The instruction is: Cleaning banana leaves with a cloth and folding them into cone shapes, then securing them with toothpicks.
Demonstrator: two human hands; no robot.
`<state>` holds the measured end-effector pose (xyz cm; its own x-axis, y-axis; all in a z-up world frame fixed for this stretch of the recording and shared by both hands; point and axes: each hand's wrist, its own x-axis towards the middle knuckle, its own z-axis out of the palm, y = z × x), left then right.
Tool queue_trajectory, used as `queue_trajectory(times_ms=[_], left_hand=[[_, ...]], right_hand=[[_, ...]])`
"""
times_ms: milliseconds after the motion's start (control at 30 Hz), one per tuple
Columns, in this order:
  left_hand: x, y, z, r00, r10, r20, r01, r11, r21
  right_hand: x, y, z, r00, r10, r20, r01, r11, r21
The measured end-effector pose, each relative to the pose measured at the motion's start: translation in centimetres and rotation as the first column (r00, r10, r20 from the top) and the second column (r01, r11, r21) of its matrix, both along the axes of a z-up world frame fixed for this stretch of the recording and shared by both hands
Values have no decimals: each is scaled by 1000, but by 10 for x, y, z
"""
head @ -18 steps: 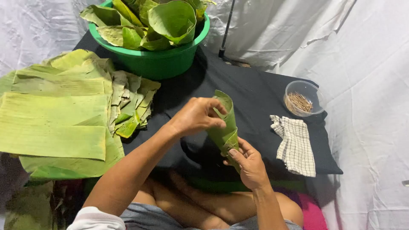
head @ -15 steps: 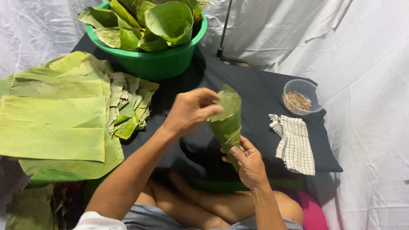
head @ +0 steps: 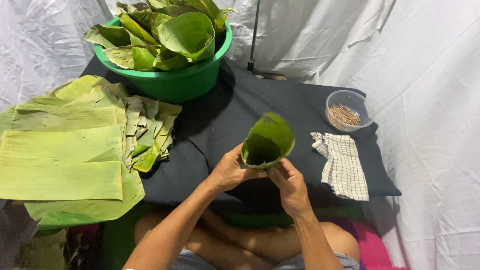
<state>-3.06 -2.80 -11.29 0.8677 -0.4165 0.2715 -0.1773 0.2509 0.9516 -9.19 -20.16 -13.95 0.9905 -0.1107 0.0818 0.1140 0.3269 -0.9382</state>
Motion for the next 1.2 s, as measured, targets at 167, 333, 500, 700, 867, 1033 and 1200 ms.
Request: queue_trajectory(times_ms=[167,333,500,700,867,1033,1200], left_hand=[[8,1,-7,980,88,180,-114,984,137],[2,6,3,905,167,391,-245,956,160],[3,5,-5,817,142,559,-308,927,215],[11,9,-6,720,17,694,-338,881,330],[8,14,1,728,-95,679,-267,873,408],[14,21,2,819,-123,561,-158,891,426],[19,29,19,940,-337,-56,337,885,320]], right_hand=[[-4,4,19,996,-83,36,85,996,-42],[-14,8,50,999,-49,-25,51,989,136],[-8,-7,21,1000,-13,-27,14,1000,21],[-14,-8,37,958,-280,-61,188,773,-605],[-16,9,50,946,-324,-12,243,731,-638],[-18,-1,71,946,-292,138,307,678,-668],[-24,-31,98,792,-108,601,594,363,-718]])
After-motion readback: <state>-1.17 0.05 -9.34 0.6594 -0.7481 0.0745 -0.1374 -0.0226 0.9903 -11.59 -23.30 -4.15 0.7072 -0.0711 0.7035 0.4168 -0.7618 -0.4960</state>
